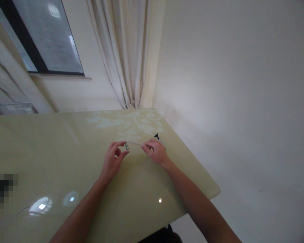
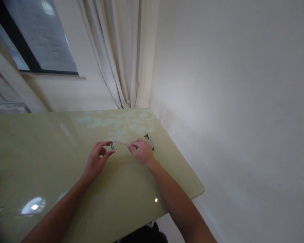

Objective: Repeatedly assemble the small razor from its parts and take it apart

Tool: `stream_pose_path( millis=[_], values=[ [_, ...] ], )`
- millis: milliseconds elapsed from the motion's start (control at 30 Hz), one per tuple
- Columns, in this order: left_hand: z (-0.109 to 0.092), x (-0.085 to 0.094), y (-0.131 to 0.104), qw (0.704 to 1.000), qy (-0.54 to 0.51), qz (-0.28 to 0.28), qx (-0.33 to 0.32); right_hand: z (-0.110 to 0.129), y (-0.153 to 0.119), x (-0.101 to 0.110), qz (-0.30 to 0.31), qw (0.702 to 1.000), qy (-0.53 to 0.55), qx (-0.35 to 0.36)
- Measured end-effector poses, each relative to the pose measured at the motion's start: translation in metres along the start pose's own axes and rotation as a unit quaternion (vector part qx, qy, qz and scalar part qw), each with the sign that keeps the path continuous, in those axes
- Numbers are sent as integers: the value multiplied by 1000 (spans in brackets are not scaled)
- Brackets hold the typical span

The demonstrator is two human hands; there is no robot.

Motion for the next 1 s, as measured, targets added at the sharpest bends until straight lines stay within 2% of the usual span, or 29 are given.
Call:
stream_pose_path(
  millis=[133, 267, 400, 500, 633, 767, 900, 1000],
  values=[
    [-1, 1, 0, 1000, 0, -5, 2, 7, -1, -4, 48, 998, 24, 25],
    [0, 0, -1, 1000, -1, -1, 2, 5, 0, -1, 10, 1000, -6, 8],
    [-1, 1, 0, 1000, -1, -5, -7, 7, -2, -6, 46, 999, 20, 21],
    [-2, 1, 0, 1000, 1, -1, -3, 4, -1, -1, 8, 1000, -4, -4],
    [-4, 2, 0, 1000, 4, -3, -5, 7, -1, -4, 38, 999, 3, 6],
    [-5, 1, 0, 1000, 0, -3, -3, 2, 1, 2, 4, 1000, -19, -14],
    [-5, 1, 0, 1000, -1, -6, -2, 7, 0, -2, 36, 999, 15, 19],
    [-5, 1, 0, 1000, -1, -2, -2, 5, 0, 1, 5, 1000, 0, 8]
  ],
)
Point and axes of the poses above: each hand's wrist, its own y-axis towards the middle knuckle, its own x-axis out of the back of the hand, z = x × y, the point moved 7 cm from there along y, towards the middle knuckle, and after that the axes turned 7 degrees about -z, right-handed, at the moved point
